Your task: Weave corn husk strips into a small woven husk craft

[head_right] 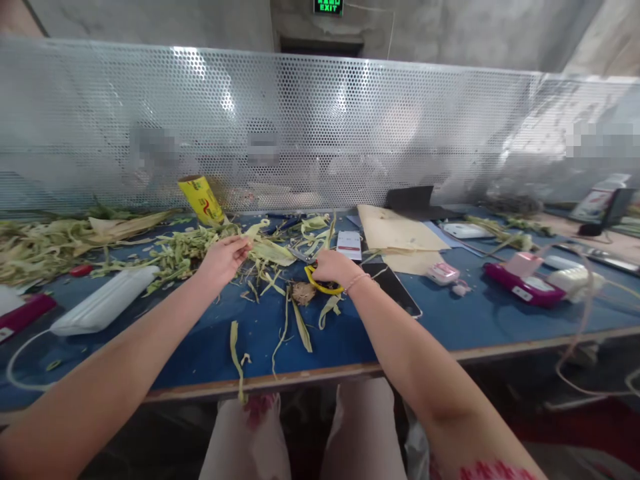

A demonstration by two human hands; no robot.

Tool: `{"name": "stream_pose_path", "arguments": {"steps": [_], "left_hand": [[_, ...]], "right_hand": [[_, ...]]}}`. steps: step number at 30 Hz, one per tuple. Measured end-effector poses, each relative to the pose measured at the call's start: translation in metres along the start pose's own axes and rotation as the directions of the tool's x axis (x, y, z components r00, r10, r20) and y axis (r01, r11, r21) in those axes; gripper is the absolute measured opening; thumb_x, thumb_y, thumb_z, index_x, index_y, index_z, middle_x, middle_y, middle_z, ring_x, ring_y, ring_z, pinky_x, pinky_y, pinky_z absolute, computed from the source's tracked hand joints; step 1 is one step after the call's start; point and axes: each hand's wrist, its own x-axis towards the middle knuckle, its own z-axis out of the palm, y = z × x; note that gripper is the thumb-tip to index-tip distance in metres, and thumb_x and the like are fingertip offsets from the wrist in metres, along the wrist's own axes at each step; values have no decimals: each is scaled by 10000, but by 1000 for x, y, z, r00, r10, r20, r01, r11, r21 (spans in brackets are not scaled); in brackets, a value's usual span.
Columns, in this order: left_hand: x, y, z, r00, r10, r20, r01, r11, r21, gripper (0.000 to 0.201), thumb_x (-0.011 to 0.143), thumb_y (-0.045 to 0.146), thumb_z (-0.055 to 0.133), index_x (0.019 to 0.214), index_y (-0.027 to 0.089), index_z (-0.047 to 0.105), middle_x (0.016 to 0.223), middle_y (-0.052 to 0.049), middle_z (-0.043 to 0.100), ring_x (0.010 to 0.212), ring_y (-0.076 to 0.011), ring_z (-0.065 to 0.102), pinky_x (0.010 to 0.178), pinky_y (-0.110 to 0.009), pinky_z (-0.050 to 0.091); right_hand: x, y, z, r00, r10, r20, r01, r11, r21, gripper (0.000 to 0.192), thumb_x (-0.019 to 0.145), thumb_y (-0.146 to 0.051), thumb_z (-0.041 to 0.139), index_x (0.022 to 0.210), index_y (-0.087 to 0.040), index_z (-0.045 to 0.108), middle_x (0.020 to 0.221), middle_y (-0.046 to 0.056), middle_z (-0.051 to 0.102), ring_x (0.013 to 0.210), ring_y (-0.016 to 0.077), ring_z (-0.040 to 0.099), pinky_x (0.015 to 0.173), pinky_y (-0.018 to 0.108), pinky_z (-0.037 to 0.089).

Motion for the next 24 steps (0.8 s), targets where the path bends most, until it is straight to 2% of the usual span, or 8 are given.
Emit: {"name": "stream_pose_path", "arguments": {"steps": [5,10,13,20,24], "left_hand": [[4,-2,-2,999,-49,5,49,998,-48,107,617,20,616,555,100,582,498,-16,589,491,-67,560,497,-159,416],[8,-4,-3,999,-42,-13,41,998,-42,110,604,15,633,559,101,581,514,-19,596,493,-68,559,493,-160,415],[12,-5,-4,1000,-22,-21,21,998,-52,113,596,9,638,565,99,576,541,-25,608,506,-69,571,510,-159,426],[17,-7,-8,999,6,-38,-10,994,-113,130,636,-5,592,565,101,565,580,-36,633,524,-65,576,509,-152,424],[17,-6,-9,999,32,-42,-38,989,-143,145,610,0,630,572,114,549,546,-4,601,531,-64,577,498,-144,408]], "right_hand": [[1,1,1,1000,18,1,-18,1000,8,440,636,-264,541,1022,-56,508,907,165,642,817,264,611,542,260,374],[0,-5,3,987,62,-151,-61,998,9,370,661,-110,487,1028,-63,488,961,197,614,904,263,600,642,265,411],[3,-6,4,972,90,-215,-71,993,96,321,712,-144,468,1028,-85,482,961,182,618,910,261,601,680,278,421],[-2,-18,1,901,-91,-423,193,960,203,424,783,-360,458,1143,-143,409,1059,139,590,957,266,573,732,306,421],[-12,-28,-1,906,-112,-409,215,953,215,469,779,-442,464,1146,-156,404,1023,137,598,921,265,585,726,309,417]]}}
